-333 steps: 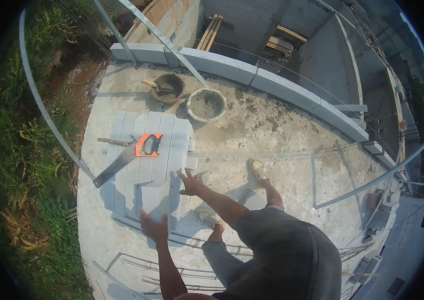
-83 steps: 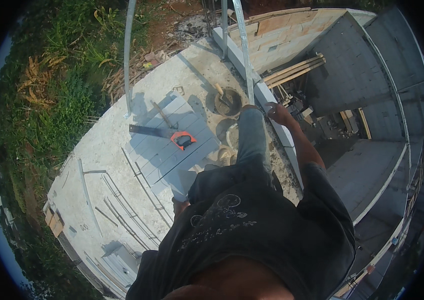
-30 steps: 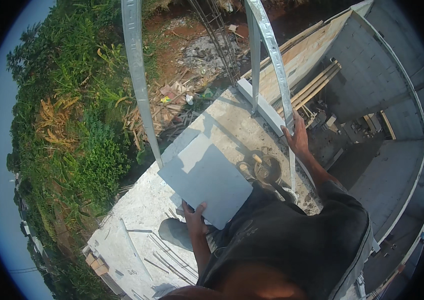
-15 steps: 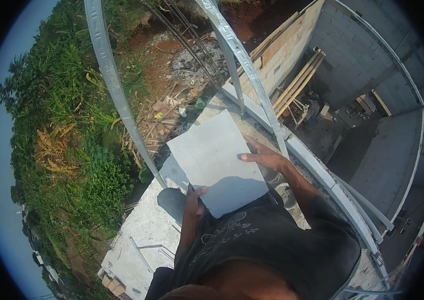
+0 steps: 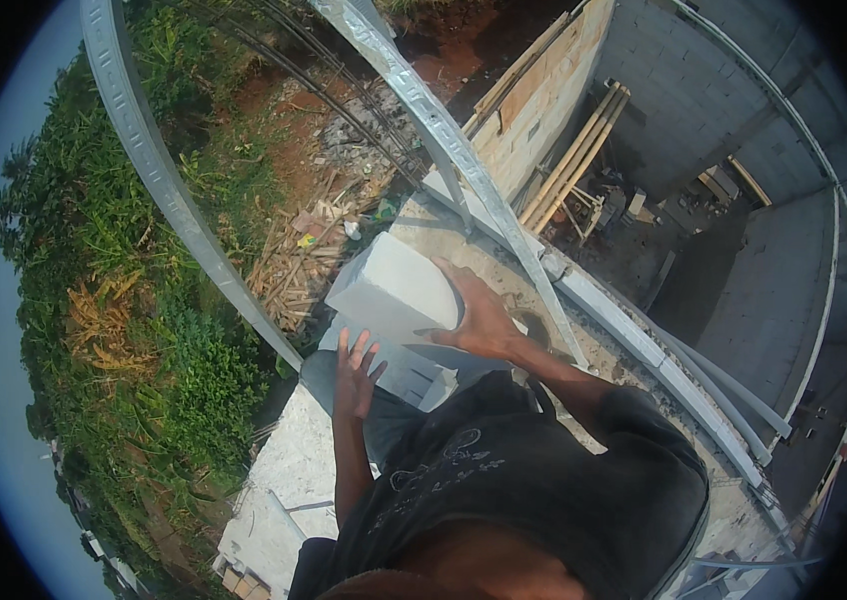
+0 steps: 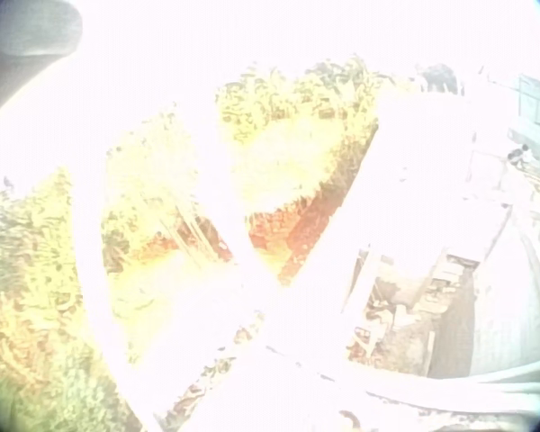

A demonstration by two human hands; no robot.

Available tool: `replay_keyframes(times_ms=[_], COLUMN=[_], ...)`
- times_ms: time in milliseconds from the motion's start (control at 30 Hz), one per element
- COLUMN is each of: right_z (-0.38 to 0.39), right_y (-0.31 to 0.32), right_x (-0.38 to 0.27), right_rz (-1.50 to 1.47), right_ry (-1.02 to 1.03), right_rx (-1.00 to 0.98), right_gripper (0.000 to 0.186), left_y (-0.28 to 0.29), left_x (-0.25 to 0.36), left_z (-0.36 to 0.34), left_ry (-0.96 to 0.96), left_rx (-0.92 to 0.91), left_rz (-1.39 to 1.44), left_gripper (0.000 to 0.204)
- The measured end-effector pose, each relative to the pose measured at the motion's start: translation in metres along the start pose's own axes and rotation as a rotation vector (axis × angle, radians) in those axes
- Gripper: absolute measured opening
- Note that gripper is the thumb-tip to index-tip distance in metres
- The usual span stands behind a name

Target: The person is cutting lightweight concrete blocks with a saw and then laying them using mortar and a trowel on a wall structure.

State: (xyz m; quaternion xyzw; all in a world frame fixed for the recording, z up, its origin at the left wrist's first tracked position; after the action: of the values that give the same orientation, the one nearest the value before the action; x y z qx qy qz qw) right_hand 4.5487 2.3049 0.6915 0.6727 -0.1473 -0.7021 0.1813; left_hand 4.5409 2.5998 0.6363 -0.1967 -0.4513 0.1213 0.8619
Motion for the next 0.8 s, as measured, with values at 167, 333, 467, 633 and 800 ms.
replay_keyframes(times_ms=[167,333,467,633,800], right_z=[0.002,0.004,-0.004,-0.021,-0.04], right_y=[-0.015,-0.037,-0.059,-0.092,-0.131], right_x=[0.018,0.042,0.062,0.084,0.1], right_rz=[0.294,0.386,0.473,0.497,0.554], right_ry=[-0.035,-0.125,-0.178,-0.245,-0.318], right_rx=[-0.059,-0.031,-0.002,-0.117,-0.026], right_gripper=[0.109,0.106,0.103,0.097,0.085], left_y=[-0.008,-0.045,-0.095,-0.147,-0.15], left_x=[0.038,0.053,0.069,0.044,-0.001], left_z=[-0.016,-0.079,-0.146,-0.209,-0.245], left_ry=[-0.03,-0.332,-0.387,0.122,0.771], left_rx=[0.189,0.147,-0.225,-1.092,-1.31], left_rz=[-0.408,-0.757,-1.019,-1.492,-1.505], left_gripper=[0.083,0.07,0.07,0.087,0.119])
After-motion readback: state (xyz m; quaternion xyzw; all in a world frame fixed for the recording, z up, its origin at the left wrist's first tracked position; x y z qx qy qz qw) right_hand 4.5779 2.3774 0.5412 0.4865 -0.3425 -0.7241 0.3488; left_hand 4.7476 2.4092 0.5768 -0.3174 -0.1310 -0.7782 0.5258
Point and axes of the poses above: each hand's wrist, its own z-axis away from the middle knuckle, its own y-axis out of the back of the hand, x = y × z, the point moved 1 cm from there along -z, towards the middle knuckle, and after that the axes turned 6 degrees about z, right-handed, at the moved point
